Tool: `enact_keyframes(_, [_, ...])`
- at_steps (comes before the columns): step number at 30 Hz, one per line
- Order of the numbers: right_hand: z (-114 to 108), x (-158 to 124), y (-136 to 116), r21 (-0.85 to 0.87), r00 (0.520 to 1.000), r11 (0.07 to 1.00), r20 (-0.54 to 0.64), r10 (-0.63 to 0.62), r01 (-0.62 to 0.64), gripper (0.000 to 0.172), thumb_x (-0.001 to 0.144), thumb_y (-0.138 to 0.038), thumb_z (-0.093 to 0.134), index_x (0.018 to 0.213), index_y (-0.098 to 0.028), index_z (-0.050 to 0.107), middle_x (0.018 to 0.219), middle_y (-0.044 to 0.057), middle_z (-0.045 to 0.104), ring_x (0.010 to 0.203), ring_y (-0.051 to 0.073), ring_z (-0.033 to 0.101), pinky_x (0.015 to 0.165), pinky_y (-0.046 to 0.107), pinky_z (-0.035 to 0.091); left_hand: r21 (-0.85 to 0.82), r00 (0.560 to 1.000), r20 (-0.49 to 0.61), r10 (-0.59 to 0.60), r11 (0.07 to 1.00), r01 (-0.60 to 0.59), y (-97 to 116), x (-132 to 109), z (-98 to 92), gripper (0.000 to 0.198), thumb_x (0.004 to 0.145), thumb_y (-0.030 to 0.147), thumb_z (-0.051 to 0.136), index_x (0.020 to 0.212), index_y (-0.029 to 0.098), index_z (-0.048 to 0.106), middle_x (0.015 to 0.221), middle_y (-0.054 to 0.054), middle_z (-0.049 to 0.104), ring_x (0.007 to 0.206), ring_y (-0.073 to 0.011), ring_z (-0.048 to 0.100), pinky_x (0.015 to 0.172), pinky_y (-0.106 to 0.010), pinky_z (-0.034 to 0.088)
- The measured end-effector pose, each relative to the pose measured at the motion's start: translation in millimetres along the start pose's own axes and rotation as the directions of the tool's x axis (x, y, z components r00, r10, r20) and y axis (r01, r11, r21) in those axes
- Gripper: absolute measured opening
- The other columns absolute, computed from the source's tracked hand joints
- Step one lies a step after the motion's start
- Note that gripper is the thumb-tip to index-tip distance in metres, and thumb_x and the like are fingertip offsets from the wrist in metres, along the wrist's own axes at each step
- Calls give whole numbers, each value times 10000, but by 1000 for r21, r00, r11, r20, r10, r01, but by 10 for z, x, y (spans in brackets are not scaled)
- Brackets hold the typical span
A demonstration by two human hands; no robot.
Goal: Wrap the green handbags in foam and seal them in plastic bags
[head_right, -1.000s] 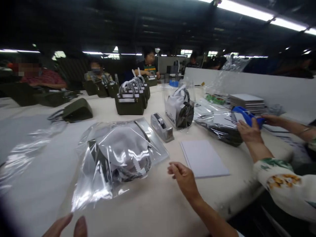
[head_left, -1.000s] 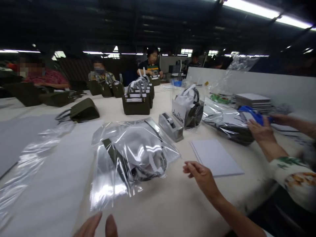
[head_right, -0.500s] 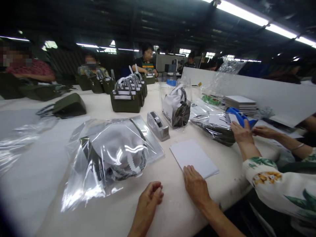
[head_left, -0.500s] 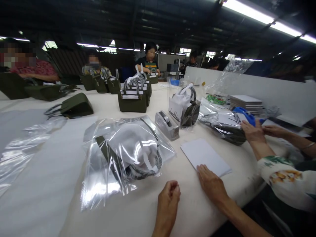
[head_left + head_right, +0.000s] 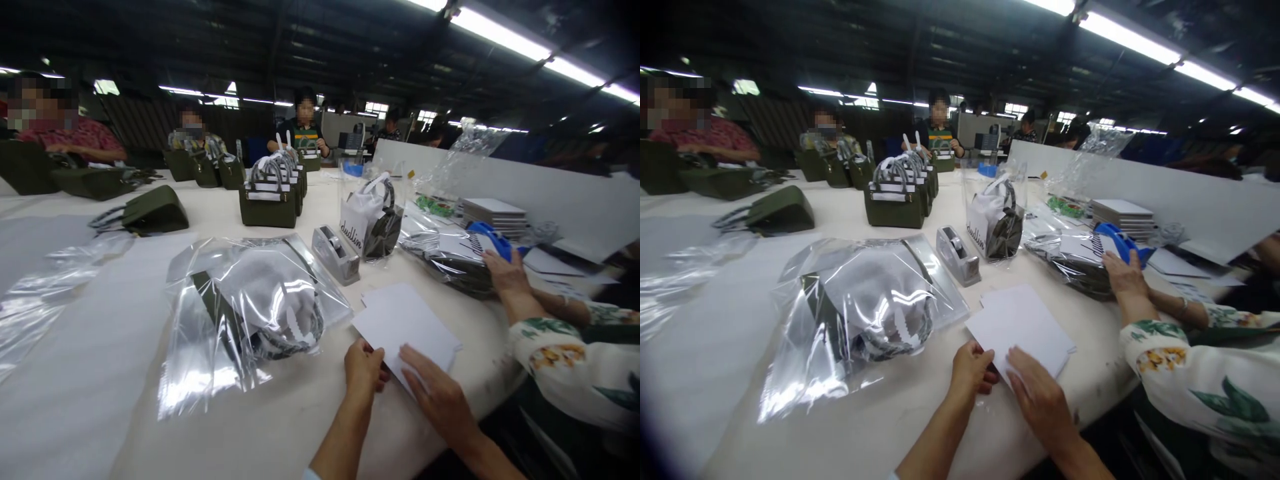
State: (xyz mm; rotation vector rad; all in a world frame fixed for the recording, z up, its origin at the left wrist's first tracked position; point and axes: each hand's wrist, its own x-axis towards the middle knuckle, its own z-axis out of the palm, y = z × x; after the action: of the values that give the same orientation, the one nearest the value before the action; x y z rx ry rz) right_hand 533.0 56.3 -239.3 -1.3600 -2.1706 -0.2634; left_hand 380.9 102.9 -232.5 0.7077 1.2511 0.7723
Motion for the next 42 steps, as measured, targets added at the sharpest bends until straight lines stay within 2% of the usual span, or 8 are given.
enact_keyframes(5, [141,431,700,-132,895,900,119,431,-416,589,808,-502,450,1200,-63,476,1213,192,502,1139,311,457,938,472,386,-9,998,4,68,998,-68,-26,-37,6,141,743,269,546,794,145,502,607,16,554,429,-81,519,340,-150,359])
enact_keyframes(9, [222,514,796,-88,879,897,178,443,-434,517,807,-516,436,1141,-135,538,1099,121,595,996,261,564,862,399,453,-114,989,-8,149,982,-149,-45,-79,-58,181,746,297,489,855,153,498,647,9,555,475,-94,538,376,-171,425])
enact_keyframes(15, [193,572,690,16,870,871,37,491,-492,510,841,-475,379,1201,-132,495,1062,121,591,970,242,567,843,379,460,-199,973,-29,229,953,-230,-97,-96,-96,307,717,404,513,885,146,498,682,6,535,502,-92,525,411,-187,459])
enact_keyframes(19, [81,879,640,-41,932,932,-66,357,-360,475,867,-411,371,1226,-118,474,1222,152,485,1141,254,442,957,407,368,-217,959,-32,281,935,-281,-127,-116,-102,306,737,410,497,891,146,493,720,-4,536,547,-95,533,444,-186,470])
enact_keyframes(23, [-88,1390,535,-150,998,987,15,-59,60,421,885,-334,382,1267,-167,439,1369,125,327,1259,252,293,1012,436,282,-215,945,-59,321,921,-326,-146,-130,-94,301,736,429,518,850,151,499,690,8,504,541,-80,497,430,-160,450])
enact_keyframes(27, [-114,1665,471,-40,881,918,301,-364,393,312,892,-322,398,1142,-214,551,1229,90,503,1158,223,435,1006,452,276,-219,938,-104,331,912,-346,-146,-146,-80,319,724,464,539,802,158,494,629,33,449,493,-61,431,414,-157,444])
enact_keyframes(34, [-125,1554,415,-37,874,883,163,-458,469,263,884,-244,437,1110,-192,560,1127,67,581,1122,206,470,1026,452,265,-233,934,-196,298,911,-340,-134,-133,-62,383,692,533,555,776,165,491,602,39,452,467,-59,411,408,-165,445])
enact_keyframes(42, [-744,1472,250,-21,837,858,234,-495,513,208,882,-186,420,937,-219,618,831,37,593,762,146,537,739,315,426,-224,926,-236,294,911,-346,-69,-152,-42,321,750,399,511,975,173,472,704,-5,539,556,-127,523,425,-210,461])
